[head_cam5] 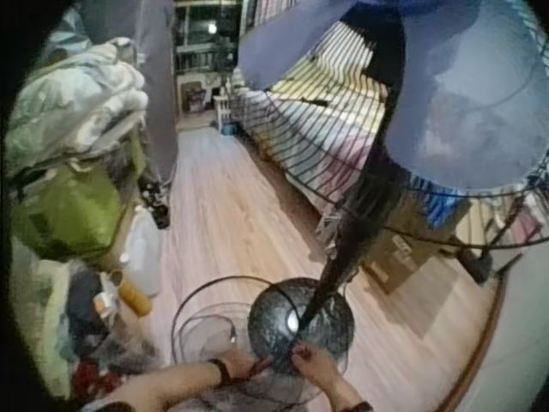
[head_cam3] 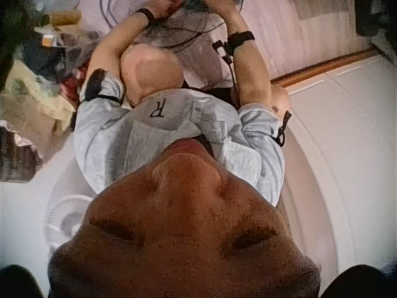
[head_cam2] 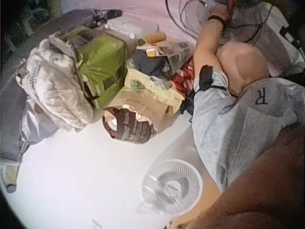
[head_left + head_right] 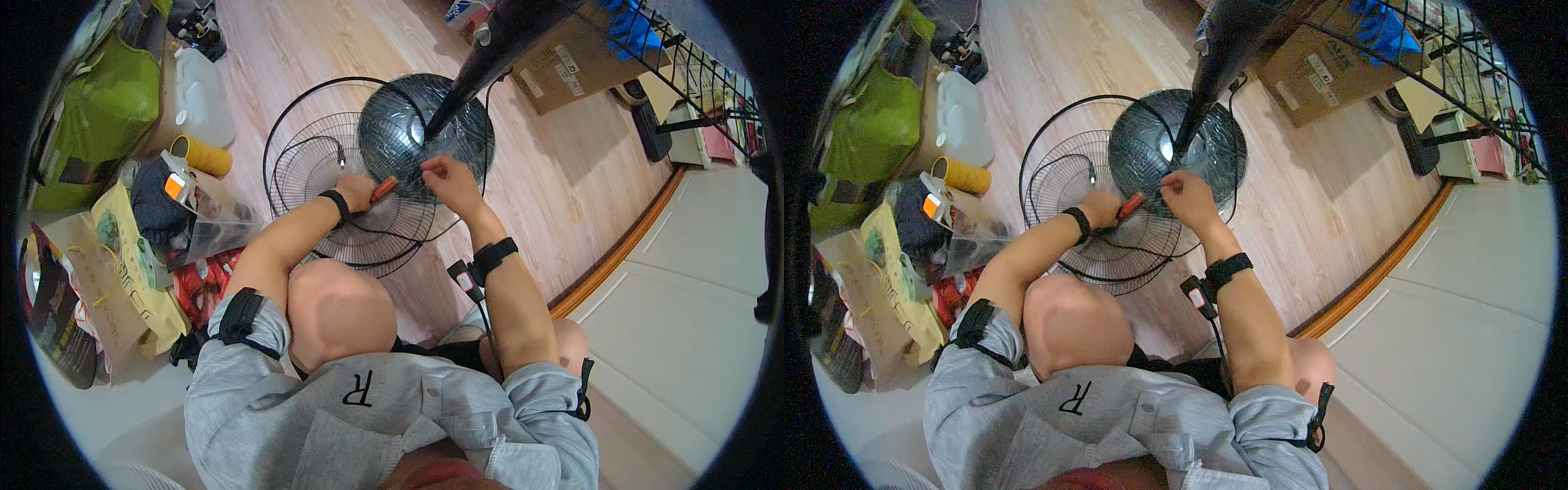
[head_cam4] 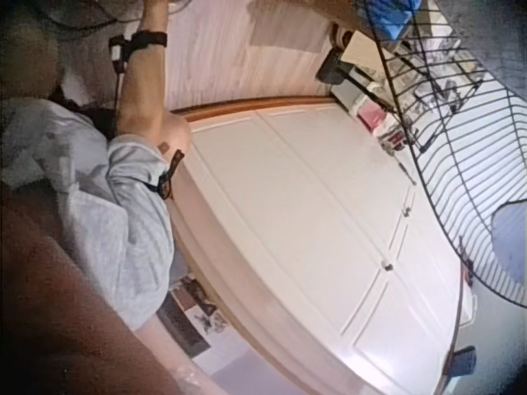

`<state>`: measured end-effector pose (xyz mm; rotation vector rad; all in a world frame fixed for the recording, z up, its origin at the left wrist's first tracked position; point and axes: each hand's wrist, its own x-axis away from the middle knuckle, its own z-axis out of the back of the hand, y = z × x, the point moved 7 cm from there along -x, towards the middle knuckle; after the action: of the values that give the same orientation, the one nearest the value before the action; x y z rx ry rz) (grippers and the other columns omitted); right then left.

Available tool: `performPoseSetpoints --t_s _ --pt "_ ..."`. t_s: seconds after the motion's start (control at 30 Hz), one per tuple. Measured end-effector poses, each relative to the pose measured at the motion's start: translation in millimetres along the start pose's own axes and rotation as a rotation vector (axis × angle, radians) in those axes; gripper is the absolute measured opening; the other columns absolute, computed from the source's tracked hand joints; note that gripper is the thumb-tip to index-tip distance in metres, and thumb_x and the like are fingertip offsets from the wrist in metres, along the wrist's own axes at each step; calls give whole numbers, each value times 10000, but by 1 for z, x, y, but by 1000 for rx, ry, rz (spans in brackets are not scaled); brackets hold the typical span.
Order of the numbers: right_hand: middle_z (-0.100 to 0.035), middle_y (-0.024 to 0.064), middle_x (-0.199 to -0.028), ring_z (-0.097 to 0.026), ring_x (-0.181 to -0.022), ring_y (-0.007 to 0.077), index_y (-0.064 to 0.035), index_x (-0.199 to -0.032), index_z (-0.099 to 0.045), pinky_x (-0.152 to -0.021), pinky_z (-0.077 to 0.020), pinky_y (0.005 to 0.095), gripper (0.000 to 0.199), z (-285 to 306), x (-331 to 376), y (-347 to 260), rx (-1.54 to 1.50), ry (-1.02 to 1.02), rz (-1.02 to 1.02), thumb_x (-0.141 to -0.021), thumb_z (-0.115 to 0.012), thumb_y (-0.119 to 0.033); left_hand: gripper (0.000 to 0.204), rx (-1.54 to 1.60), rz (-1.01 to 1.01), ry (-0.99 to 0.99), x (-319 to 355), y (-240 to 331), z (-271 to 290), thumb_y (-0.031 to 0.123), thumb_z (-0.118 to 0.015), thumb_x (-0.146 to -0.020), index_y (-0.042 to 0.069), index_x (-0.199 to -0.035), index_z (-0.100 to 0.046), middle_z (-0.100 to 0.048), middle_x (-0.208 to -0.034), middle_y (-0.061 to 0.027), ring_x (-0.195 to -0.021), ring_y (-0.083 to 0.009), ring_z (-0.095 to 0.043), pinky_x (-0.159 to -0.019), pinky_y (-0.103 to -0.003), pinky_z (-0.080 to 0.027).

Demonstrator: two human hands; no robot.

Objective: The person assembles a standing fan by attaching the fan head to the pole and securing it with a screwdriver. They then wipe the fan blades with a cloth.

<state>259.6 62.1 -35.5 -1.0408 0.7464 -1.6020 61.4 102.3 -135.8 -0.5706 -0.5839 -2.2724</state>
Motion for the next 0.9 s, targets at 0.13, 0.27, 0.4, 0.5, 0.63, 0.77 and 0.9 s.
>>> performPoseSetpoints --t_s 0.13,0.27,0.4,0.5,0.63,0.77,0.9 --pt "-713 142 -985 -690 -864 264 -39 -1092 -693 -803 -550 368 263 -17 7 -5 152 13 63 -850 -705 -141 237 129 -25 88 3 15 17 265 -675 -836 105 -1011 -677 -720 -909 -177 -908 -364 -706 -759 -503 -565" --pt "-703 149 -1026 -688 -874 267 -43 -1115 -689 -813 -552 367 296 -33 15 -7 238 -65 65 -832 -710 -128 311 54 45 53 -3 17 10 261 -696 -834 84 -1083 -636 -727 -931 -165 -902 -378 -709 -764 -495 -570" --pt "-694 179 -1056 -677 -940 337 -40 -1097 -691 -847 -545 408 302 -35 20 -6 183 -92 107 -808 -712 -124 312 50 122 108 -8 10 -12 232 -699 -829 66 -1083 -625 -727 -923 -163 -879 -376 -714 -765 -497 -571" --pt "-699 159 -1060 -687 -916 278 -32 -1154 -678 -840 -553 374 347 -35 21 5 200 -77 75 -825 -719 -137 295 66 25 123 -7 9 -24 192 -690 -819 79 -1085 -627 -723 -901 -161 -873 -373 -712 -762 -492 -571" --pt "-685 179 -1115 -671 -975 333 -27 -1136 -678 -868 -542 415 335 -34 21 21 221 40 33 -849 -725 -192 289 143 -106 188 0 13 -6 141 -664 -815 119 -1102 -635 -710 -899 -154 -868 -372 -704 -735 -489 -566" --pt "-702 196 -1019 -678 -912 390 -23 -1089 -695 -838 -545 451 327 -28 17 19 273 93 22 -909 -695 -296 239 191 -313 406 17 40 54 159 -673 -858 136 -1094 -642 -669 -949 -124 -846 -368 -679 -689 -495 -544" --pt "-664 129 -684 -655 -651 327 1 -996 -725 -654 -541 417 396 -4 11 3 142 -148 -177 -950 -660 -387 188 170 -402 532 41 58 125 188 -706 -856 126 -1028 -664 -622 -906 -105 -832 -352 -666 -690 -447 -546"
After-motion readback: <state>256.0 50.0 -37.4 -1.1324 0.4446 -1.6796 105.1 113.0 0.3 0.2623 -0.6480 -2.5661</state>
